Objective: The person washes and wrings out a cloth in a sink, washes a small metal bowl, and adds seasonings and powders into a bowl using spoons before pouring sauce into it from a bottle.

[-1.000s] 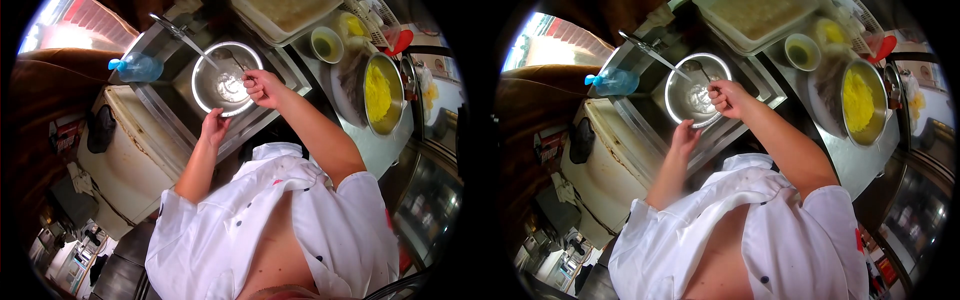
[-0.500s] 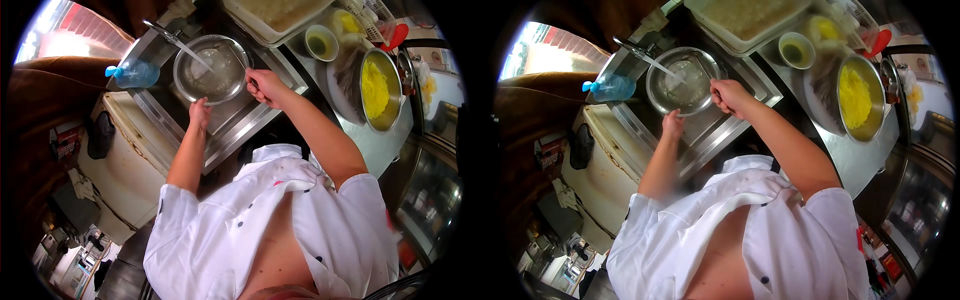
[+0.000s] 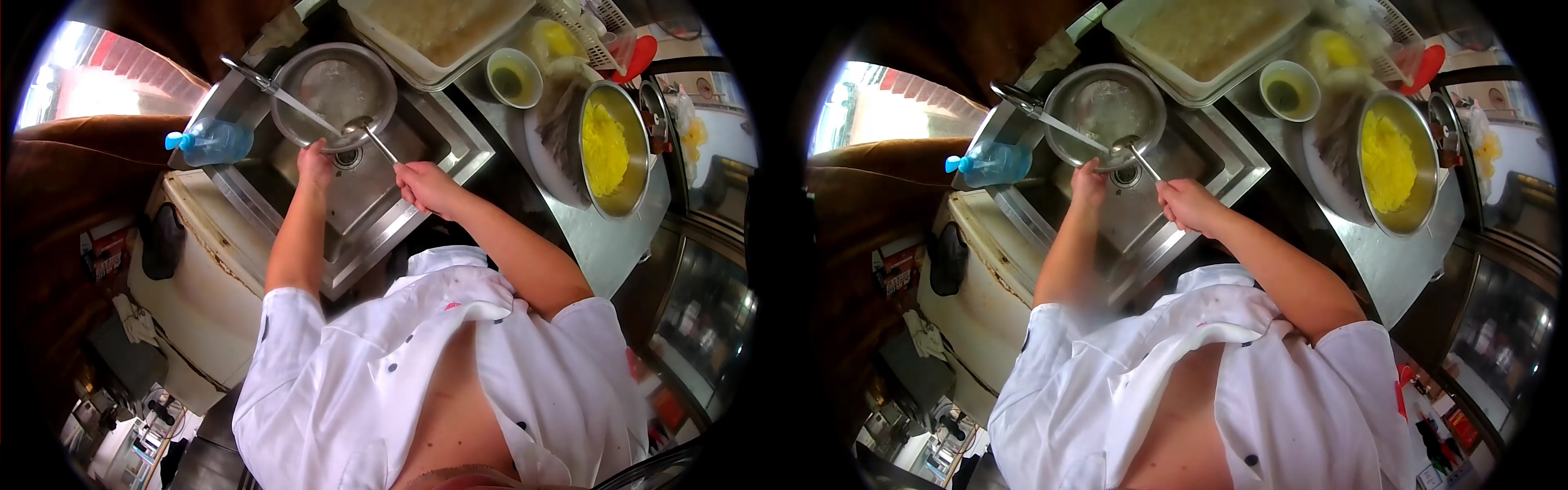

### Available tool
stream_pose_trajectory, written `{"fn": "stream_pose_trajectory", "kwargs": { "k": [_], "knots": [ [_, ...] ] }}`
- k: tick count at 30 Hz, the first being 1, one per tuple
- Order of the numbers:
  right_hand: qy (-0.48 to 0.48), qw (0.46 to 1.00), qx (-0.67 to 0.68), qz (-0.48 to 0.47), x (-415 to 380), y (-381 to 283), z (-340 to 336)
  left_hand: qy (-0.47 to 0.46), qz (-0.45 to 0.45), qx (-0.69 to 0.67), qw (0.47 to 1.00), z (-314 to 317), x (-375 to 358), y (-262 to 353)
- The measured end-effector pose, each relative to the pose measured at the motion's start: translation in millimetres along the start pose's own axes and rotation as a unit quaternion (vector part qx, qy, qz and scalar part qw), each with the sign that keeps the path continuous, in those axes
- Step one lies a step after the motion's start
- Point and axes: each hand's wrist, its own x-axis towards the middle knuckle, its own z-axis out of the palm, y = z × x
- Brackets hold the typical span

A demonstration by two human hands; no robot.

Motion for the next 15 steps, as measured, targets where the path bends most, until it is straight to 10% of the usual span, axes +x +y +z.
{"fn": "stream_pose_trajectory", "kwargs": {
  "k": [8,12,15],
  "knots": [
    [0.016,1.000,-0.002,0.001,-9.2,7.1,-23.9,0.045,0.083,0.316,0.944,-36.8,5.2,51.8],
    [0.026,0.999,0.007,0.019,-10.3,17.5,-27.4,0.032,0.168,0.747,0.642,18.6,-22.0,72.9],
    [0.029,0.999,-0.001,0.021,-12.0,19.0,-25.8,-0.083,0.280,0.825,0.484,51.9,-28.4,46.4]
  ]
}}
